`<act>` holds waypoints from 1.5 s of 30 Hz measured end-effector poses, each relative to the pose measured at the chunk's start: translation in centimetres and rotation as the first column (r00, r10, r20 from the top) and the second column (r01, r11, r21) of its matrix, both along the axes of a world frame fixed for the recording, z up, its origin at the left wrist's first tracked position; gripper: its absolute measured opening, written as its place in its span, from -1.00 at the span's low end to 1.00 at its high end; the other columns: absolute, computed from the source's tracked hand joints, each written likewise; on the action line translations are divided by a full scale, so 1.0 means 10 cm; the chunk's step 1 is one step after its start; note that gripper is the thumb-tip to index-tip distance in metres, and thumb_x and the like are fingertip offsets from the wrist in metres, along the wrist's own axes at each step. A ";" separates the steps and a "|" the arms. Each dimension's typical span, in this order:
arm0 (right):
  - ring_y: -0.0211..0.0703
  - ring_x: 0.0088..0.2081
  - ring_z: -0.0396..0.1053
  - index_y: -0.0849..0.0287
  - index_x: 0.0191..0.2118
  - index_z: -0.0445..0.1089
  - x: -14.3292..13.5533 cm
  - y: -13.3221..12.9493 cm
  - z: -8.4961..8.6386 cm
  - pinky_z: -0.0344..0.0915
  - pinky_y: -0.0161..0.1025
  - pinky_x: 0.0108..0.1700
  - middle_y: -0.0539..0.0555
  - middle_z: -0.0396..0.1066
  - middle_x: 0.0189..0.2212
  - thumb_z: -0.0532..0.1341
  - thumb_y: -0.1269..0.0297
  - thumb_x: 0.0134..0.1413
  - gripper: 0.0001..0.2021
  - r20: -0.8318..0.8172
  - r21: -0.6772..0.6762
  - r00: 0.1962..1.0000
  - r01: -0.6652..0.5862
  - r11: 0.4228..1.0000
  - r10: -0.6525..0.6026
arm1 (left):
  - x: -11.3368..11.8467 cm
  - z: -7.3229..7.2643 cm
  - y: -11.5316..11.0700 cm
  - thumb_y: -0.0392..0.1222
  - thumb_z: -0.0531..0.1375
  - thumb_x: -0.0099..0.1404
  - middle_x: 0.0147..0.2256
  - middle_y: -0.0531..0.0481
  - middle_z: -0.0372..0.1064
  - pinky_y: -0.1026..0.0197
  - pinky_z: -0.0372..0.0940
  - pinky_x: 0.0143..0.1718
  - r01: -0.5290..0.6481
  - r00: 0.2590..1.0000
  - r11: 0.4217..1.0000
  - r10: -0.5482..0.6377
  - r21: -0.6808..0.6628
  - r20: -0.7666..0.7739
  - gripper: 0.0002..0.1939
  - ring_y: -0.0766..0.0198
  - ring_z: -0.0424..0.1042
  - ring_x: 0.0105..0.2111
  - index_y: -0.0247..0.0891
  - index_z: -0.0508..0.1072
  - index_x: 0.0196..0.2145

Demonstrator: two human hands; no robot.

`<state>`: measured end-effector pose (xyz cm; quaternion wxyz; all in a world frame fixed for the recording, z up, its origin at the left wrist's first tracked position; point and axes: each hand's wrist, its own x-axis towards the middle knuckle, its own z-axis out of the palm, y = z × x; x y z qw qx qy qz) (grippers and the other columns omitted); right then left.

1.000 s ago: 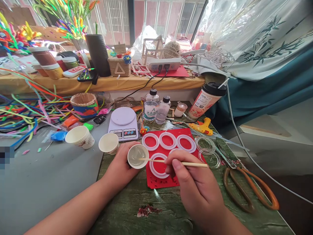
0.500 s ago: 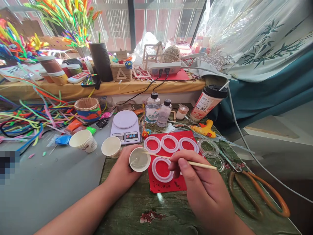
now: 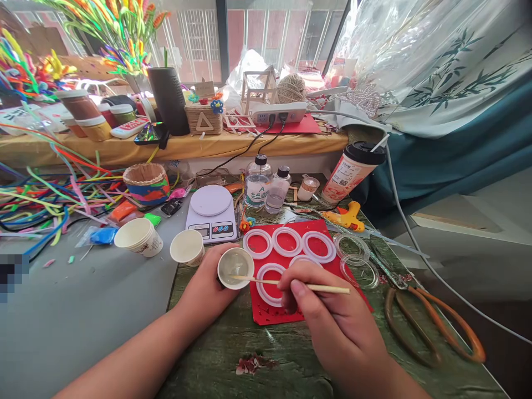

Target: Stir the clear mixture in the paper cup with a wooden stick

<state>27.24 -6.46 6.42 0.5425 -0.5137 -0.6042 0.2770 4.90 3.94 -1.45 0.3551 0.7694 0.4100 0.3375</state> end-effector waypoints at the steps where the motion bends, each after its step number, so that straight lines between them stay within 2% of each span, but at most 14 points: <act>1: -0.18 -0.35 0.50 0.01 -0.09 0.55 0.00 0.00 0.00 0.44 -0.27 -0.29 -0.04 0.52 -0.35 0.12 0.33 0.63 -0.75 0.002 0.003 1.000 0.011 1.000 -0.011 | 0.00 0.00 0.00 -0.17 0.40 0.38 0.19 -0.14 0.59 -0.18 0.53 0.28 0.001 1.000 1.000 -0.001 -0.002 -0.001 -0.49 -0.07 0.62 0.19 -0.04 0.46 0.25; 8: -0.11 -0.35 0.51 0.04 -0.11 0.57 0.00 0.00 -0.03 0.45 -0.21 -0.31 0.02 0.53 -0.35 0.12 0.26 0.65 -0.73 -0.016 -0.040 0.997 0.072 0.997 -0.072 | 0.00 0.03 -0.01 -0.19 0.39 0.39 0.21 -0.16 0.59 -0.19 0.50 0.31 0.009 1.000 1.000 -0.009 -0.009 -0.013 -0.49 -0.07 0.60 0.20 -0.07 0.46 0.26; 15: -0.15 -0.35 0.49 0.03 -0.12 0.54 0.00 0.01 0.06 0.44 -0.24 -0.29 -0.01 0.52 -0.35 0.12 0.35 0.60 -0.75 0.013 0.017 1.000 0.016 1.000 -0.017 | 0.01 0.05 -0.01 -0.18 0.38 0.39 0.20 -0.18 0.59 -0.20 0.52 0.29 0.004 1.000 1.000 -0.004 -0.012 -0.010 -0.50 -0.08 0.61 0.20 -0.09 0.47 0.25; 18: -0.17 -0.40 0.46 0.06 -0.19 0.51 0.00 -0.01 0.10 0.41 -0.24 -0.33 -0.01 0.50 -0.39 0.11 0.38 0.58 -0.73 0.028 -0.008 0.999 -0.023 1.000 0.023 | 0.02 0.06 -0.01 -0.18 0.40 0.37 0.19 -0.16 0.60 -0.19 0.52 0.29 0.010 1.000 1.000 -0.010 -0.018 -0.016 -0.49 -0.09 0.61 0.19 -0.07 0.48 0.24; 26: -0.14 -0.34 0.51 0.01 -0.10 0.55 0.01 -0.01 0.03 0.45 -0.25 -0.29 -0.01 0.55 -0.34 0.13 0.34 0.61 -0.76 -0.005 -0.012 0.997 0.079 0.997 -0.079 | 0.02 0.05 -0.01 -0.21 0.39 0.38 0.20 -0.16 0.61 -0.19 0.50 0.31 0.017 1.000 1.000 -0.017 -0.018 -0.016 -0.49 -0.07 0.60 0.20 -0.08 0.48 0.25; 30: -0.15 -0.36 0.52 0.04 -0.14 0.53 -0.01 0.00 0.08 0.45 -0.25 -0.30 -0.02 0.54 -0.36 0.13 0.38 0.56 -0.76 0.044 0.024 0.999 -0.003 1.000 0.002 | 0.02 0.06 0.00 -0.20 0.39 0.37 0.19 -0.16 0.61 -0.19 0.50 0.31 0.021 1.000 1.000 -0.021 -0.024 -0.019 -0.49 -0.08 0.60 0.20 -0.08 0.49 0.25; 33: -0.14 -0.35 0.53 0.05 -0.13 0.54 -0.01 -0.01 0.08 0.45 -0.23 -0.28 0.00 0.56 -0.34 0.13 0.39 0.56 -0.76 0.053 0.035 0.998 0.045 0.998 -0.047 | 0.02 0.06 0.00 -0.21 0.39 0.38 0.19 -0.15 0.61 -0.18 0.51 0.31 0.026 0.999 1.000 -0.026 -0.012 -0.025 -0.49 -0.08 0.60 0.20 -0.07 0.49 0.25; 36: -0.14 -0.36 0.51 0.04 -0.14 0.54 0.00 -0.01 0.04 0.44 -0.24 -0.30 -0.01 0.53 -0.36 0.13 0.37 0.58 -0.75 0.028 -0.012 1.000 0.012 1.000 -0.011 | 0.02 0.07 0.00 -0.20 0.39 0.37 0.18 -0.15 0.62 -0.17 0.52 0.29 0.021 0.999 1.000 -0.021 0.005 -0.025 -0.49 -0.07 0.61 0.19 -0.07 0.50 0.25; 39: -0.14 -0.31 0.53 0.02 -0.11 0.56 0.00 -0.01 0.01 0.46 -0.25 -0.25 -0.01 0.56 -0.31 0.13 0.34 0.61 -0.75 -0.003 -0.006 0.999 0.033 0.999 -0.033 | 0.02 0.07 0.01 -0.20 0.39 0.38 0.17 -0.15 0.62 -0.16 0.53 0.28 0.025 0.999 1.000 -0.025 0.011 -0.029 -0.50 -0.06 0.62 0.17 -0.08 0.51 0.24; 42: -0.15 -0.33 0.51 0.02 -0.14 0.54 0.00 0.00 0.01 0.45 -0.25 -0.27 -0.02 0.54 -0.33 0.12 0.34 0.61 -0.74 -0.006 -0.015 1.000 -0.014 1.000 0.014 | 0.02 0.07 0.01 -0.20 0.39 0.37 0.17 -0.15 0.62 -0.17 0.53 0.28 0.027 0.999 1.000 -0.026 0.016 -0.029 -0.49 -0.07 0.62 0.17 -0.08 0.50 0.25; 45: -0.15 -0.32 0.50 0.02 -0.12 0.53 0.00 0.00 0.03 0.44 -0.25 -0.25 -0.02 0.54 -0.33 0.12 0.36 0.60 -0.75 0.019 0.009 1.000 0.021 1.000 -0.021 | 0.02 0.06 0.01 -0.20 0.39 0.38 0.18 -0.16 0.62 -0.18 0.53 0.28 0.022 0.999 1.000 -0.022 0.014 -0.027 -0.49 -0.07 0.63 0.17 -0.07 0.50 0.25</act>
